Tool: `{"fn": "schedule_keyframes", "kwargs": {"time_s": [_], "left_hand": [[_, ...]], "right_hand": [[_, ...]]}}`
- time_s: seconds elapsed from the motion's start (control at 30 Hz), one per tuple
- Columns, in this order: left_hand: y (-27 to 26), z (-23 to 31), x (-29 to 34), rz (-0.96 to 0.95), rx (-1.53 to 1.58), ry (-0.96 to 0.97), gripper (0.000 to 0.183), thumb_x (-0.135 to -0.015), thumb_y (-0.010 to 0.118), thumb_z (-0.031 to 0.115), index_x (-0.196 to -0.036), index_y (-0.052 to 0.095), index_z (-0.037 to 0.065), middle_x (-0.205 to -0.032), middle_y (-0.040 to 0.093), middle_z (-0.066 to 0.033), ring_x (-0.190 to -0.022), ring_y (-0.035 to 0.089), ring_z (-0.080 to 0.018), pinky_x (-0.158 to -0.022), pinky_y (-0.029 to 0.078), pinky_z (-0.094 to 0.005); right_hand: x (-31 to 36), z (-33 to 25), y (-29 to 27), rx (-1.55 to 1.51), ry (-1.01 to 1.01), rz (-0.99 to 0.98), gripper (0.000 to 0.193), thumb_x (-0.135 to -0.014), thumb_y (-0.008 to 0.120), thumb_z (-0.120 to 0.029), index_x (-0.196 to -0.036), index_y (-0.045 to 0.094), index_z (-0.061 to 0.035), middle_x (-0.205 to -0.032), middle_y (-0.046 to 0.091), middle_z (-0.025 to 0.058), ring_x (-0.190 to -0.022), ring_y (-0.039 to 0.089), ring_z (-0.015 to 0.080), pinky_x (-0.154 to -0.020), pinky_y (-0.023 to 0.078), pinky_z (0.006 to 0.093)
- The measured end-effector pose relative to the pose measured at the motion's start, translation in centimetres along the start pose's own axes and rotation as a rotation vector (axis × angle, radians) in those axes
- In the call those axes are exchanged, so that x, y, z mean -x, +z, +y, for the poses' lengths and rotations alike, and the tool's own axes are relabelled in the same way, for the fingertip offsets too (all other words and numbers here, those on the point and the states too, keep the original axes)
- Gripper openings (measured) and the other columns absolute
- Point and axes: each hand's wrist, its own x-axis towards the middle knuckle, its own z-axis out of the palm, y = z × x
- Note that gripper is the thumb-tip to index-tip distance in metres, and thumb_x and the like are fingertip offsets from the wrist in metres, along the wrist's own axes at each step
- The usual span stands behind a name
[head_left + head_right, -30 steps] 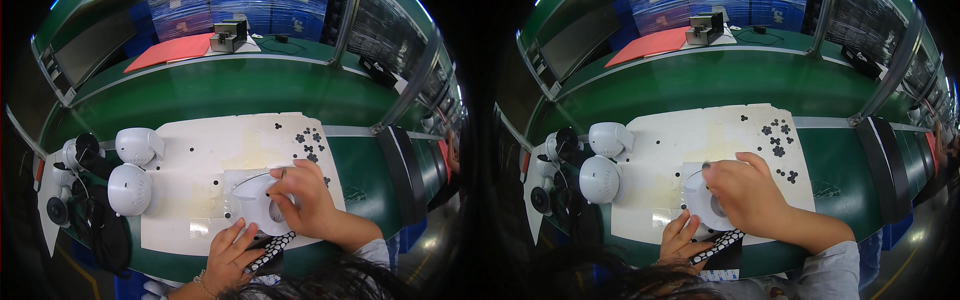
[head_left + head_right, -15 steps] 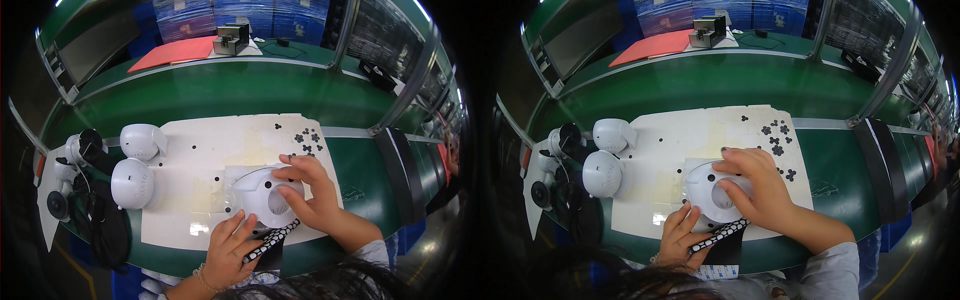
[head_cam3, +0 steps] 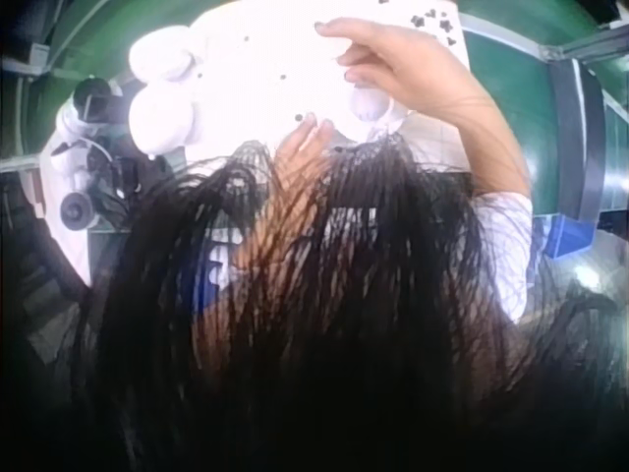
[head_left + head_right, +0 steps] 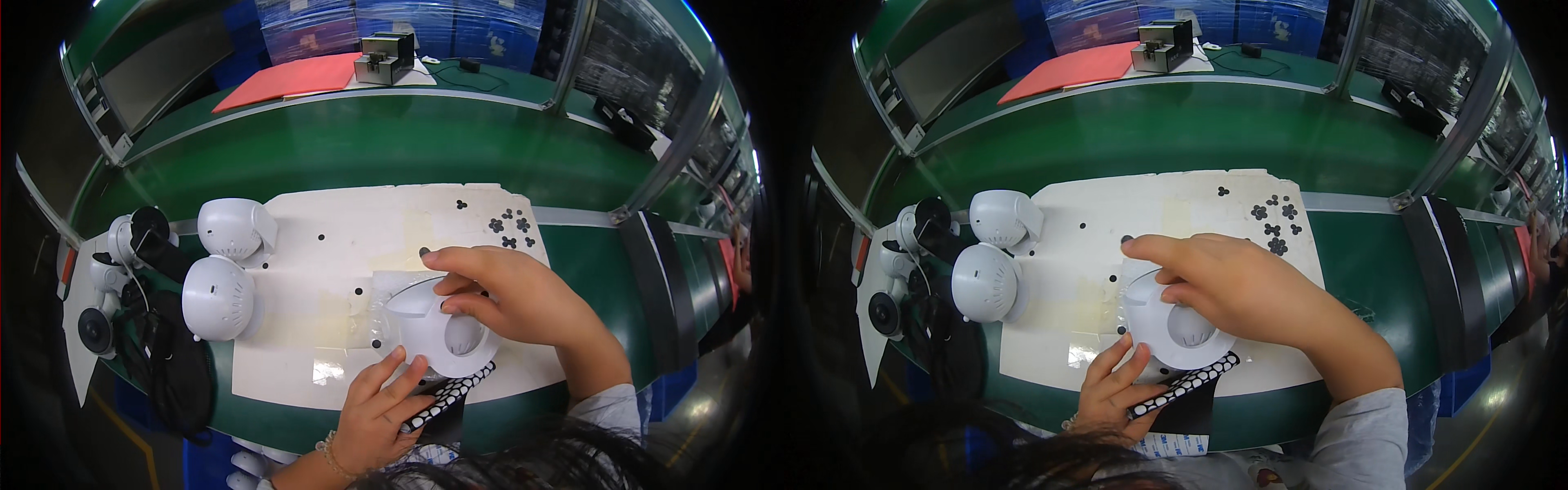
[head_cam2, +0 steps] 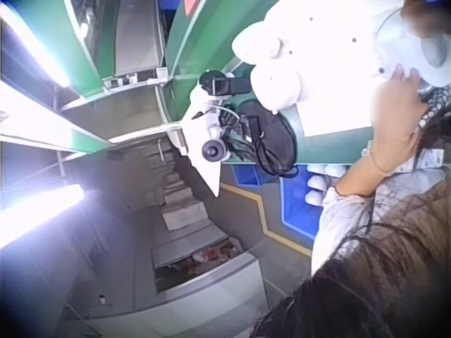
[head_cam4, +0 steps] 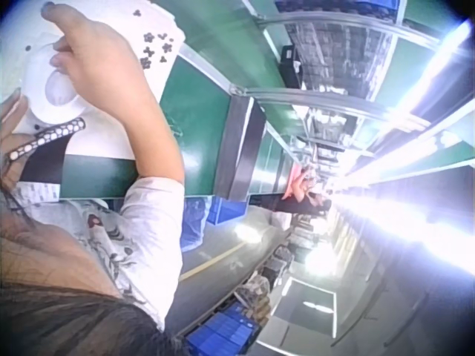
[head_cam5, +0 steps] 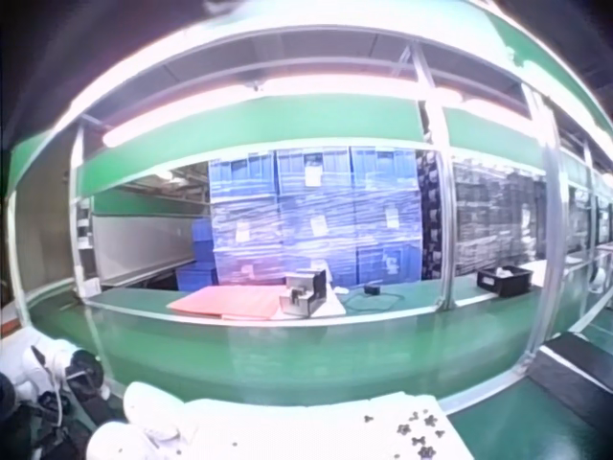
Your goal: The person assembles white dome security cameras by hand at a green workbench. They repeatedly pick up a camera body, place it on a white fixture, and attach small black circular components into the holes around the central lens area. After completing each unit, they place it into a blue bin and retrieve the next camera from the bin to continue the process.
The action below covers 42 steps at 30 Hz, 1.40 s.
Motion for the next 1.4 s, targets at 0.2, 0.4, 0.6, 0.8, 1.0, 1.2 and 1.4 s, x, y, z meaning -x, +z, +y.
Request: {"fn": "schedule_keyframes", "kwargs": {"time_s": [0.2, 0.4, 0.6, 0.8, 1.0, 1.2, 1.4], "left_hand": [[0.1, 0.1, 0.0, -0.002, -0.039, -0.021, 0.020, -0.060, 0.066, 0.010, -0.079, 0.062, 0.008, -0.125, 0.047, -0.0090, -0.117, 0.040, -0.0294, -0.086, 0.036, -0.0412], [0.4, 0.0, -0.1, 0.033, -0.054, -0.029, 0.016, -0.062, 0.066, 0.012, -0.077, 0.063, 0.009, -0.124, 0.048, -0.0084, -0.117, 0.040, -0.0271, -0.089, 0.033, -0.0427], [0.8, 0.1, -0.1, 0.087, -0.027, -0.054, 0.012, -0.066, 0.068, 0.013, -0.076, 0.063, 0.009, -0.122, 0.049, -0.0078, -0.116, 0.040, -0.0261, -0.088, 0.033, -0.0423], [0.7, 0.2, -0.3, 0.110, -0.020, -0.054, 0.012, -0.066, 0.068, 0.014, -0.075, 0.062, 0.008, -0.122, 0.050, -0.0086, -0.116, 0.041, -0.0262, -0.087, 0.034, -0.0422], [0.8, 0.0, -0.3, 0.123, -0.018, -0.051, 0.012, -0.067, 0.068, 0.015, -0.074, 0.062, 0.008, -0.122, 0.050, -0.0090, -0.115, 0.041, -0.0263, -0.086, 0.035, -0.0421], [1.0, 0.1, -0.3, 0.126, -0.015, -0.057, 0.012, -0.067, 0.068, 0.015, -0.074, 0.062, 0.007, -0.122, 0.049, -0.0091, -0.115, 0.042, -0.0266, -0.086, 0.035, -0.0419], [1.1, 0.3, -0.4, 0.141, -0.020, -0.071, 0.013, -0.067, 0.068, 0.015, -0.075, 0.063, 0.006, -0.122, 0.050, -0.0096, -0.115, 0.041, -0.0271, -0.087, 0.035, -0.0422]], "right_hand": [[-0.1, 0.1, 0.5, -0.045, 0.025, 0.092, 0.050, -0.075, 0.060, -0.011, -0.122, 0.043, -0.0131, -0.103, 0.056, 0.0127, -0.096, 0.052, 0.0279, -0.081, 0.041, 0.0355], [4.8, 2.4, 1.9, 0.211, -0.298, 0.484, 0.027, -0.071, 0.065, -0.010, -0.098, 0.060, -0.0102, -0.119, 0.046, 0.0133, -0.116, 0.037, 0.0341, -0.094, 0.030, 0.0432], [5.6, 1.7, 4.9, 0.055, -0.130, 0.317, 0.002, -0.077, 0.059, -0.011, -0.079, 0.058, -0.0116, -0.132, 0.034, 0.0144, -0.126, 0.018, 0.0383, -0.099, 0.015, 0.0448], [5.5, 1.5, 5.4, 0.002, -0.098, 0.251, 0.003, -0.079, 0.058, -0.015, -0.078, 0.058, -0.0117, -0.136, 0.029, 0.0161, -0.126, 0.017, 0.0392, -0.098, 0.015, 0.0464], [5.3, 1.7, 5.6, 0.005, -0.106, 0.259, 0.003, -0.078, 0.058, -0.014, -0.079, 0.059, -0.0116, -0.136, 0.029, 0.0162, -0.126, 0.018, 0.0387, -0.097, 0.015, 0.0455], [5.3, 1.7, 5.6, -0.003, -0.102, 0.261, 0.004, -0.078, 0.058, -0.014, -0.080, 0.060, -0.0111, -0.135, 0.030, 0.0164, -0.126, 0.019, 0.0379, -0.097, 0.016, 0.0447], [5.5, 2.0, 5.6, 0.055, -0.135, 0.271, 0.009, -0.076, 0.061, -0.016, -0.084, 0.062, -0.0128, -0.134, 0.032, 0.0153, -0.125, 0.022, 0.0365, -0.097, 0.016, 0.0442]]}}
